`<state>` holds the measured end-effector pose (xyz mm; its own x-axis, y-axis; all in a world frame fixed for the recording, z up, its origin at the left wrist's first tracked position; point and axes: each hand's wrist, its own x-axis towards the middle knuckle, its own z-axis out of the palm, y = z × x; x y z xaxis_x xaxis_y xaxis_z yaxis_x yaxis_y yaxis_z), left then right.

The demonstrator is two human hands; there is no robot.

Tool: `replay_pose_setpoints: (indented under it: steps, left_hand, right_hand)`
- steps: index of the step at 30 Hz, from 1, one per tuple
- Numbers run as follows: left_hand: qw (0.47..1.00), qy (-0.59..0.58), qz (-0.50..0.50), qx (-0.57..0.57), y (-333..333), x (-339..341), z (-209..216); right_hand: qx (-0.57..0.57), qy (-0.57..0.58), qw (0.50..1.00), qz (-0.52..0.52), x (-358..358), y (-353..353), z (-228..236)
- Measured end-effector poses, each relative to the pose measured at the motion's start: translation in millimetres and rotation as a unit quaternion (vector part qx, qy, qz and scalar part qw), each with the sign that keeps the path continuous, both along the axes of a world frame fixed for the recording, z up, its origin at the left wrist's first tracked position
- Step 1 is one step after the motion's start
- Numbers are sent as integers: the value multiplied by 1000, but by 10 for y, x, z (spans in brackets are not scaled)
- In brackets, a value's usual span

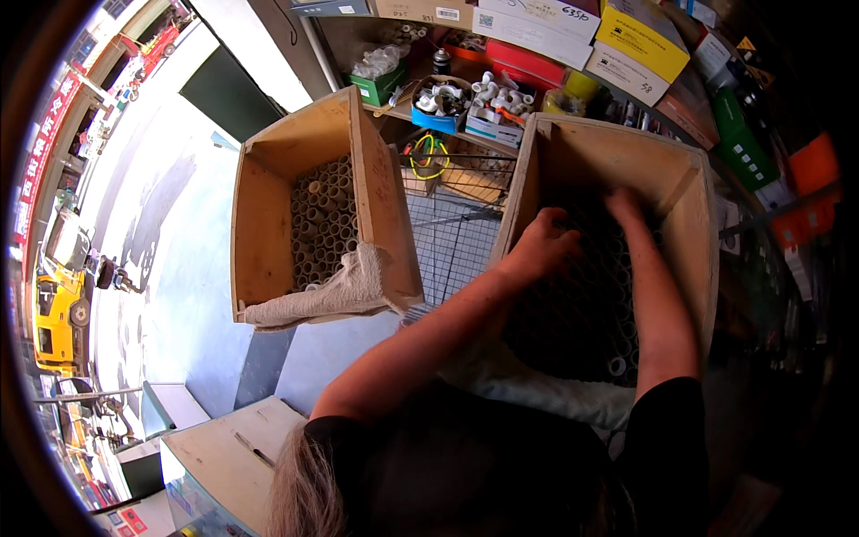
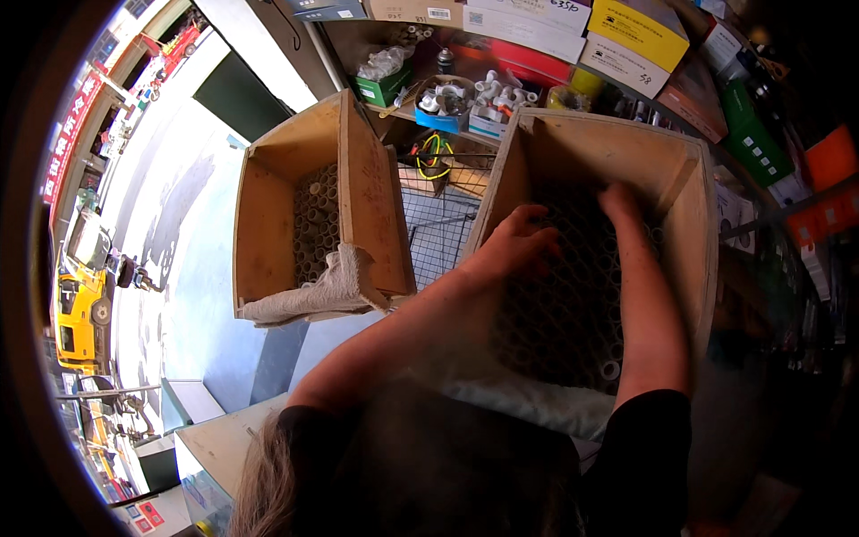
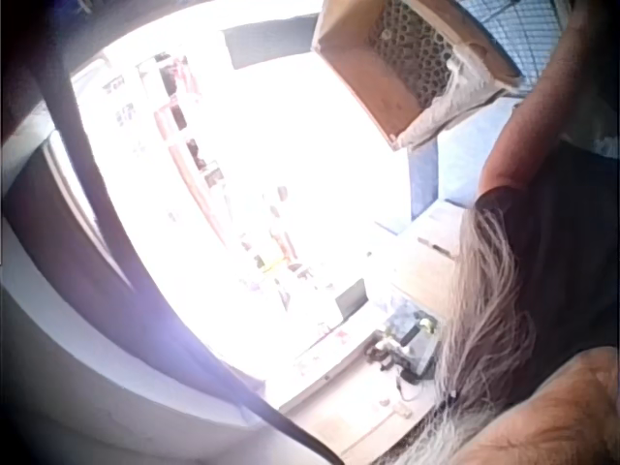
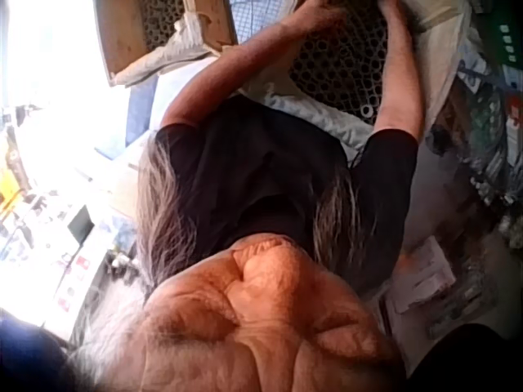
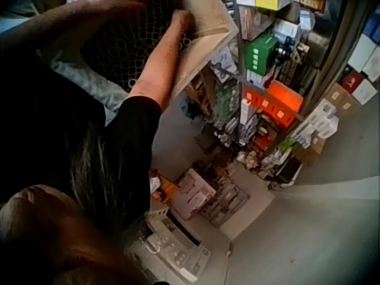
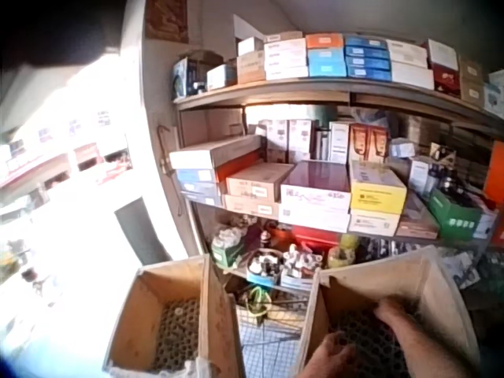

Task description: The person repeatedly picks up small white ceramic rings from a wooden crate and places them into another wooden crate. They handle the rings one by one, transferring them between the two containers in a repetitive sorting or organizing manner.

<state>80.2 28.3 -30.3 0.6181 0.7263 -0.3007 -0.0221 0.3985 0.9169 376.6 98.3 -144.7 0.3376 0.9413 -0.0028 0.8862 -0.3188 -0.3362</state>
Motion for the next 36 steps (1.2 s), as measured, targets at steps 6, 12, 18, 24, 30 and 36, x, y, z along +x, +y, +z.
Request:
replay_pose_setpoints:
  steps: [6, 12, 18, 24, 30, 36]
  left_hand:
    - [999, -43, -5, 8, -29, 20, 21]
    - [990, -115, -43, 63, -32, -51, 195]
    - [971, -149, -87, 163, 218, -735, 911]
    - [955, 13, 68, 289, 706, -2079, 1262]
    - [941, 148, 281, 119, 1259, -3437, 310]
    - [927, 201, 315, -3, 1524, -4391, -1074]
  right_hand:
    - [-190, -54, 980, 15, -55, 122, 524]
    - [-254, 173, 952, 19, -651, 94, 1400]
    - [-217, 206, 944, 136, -785, 174, 1994]
    - [22, 28, 973, 230, -484, -319, 2401]
    - [117, -184, 962, 164, 246, -774, 2198]
    - [162, -225, 946, 167, 281, -763, 1966]
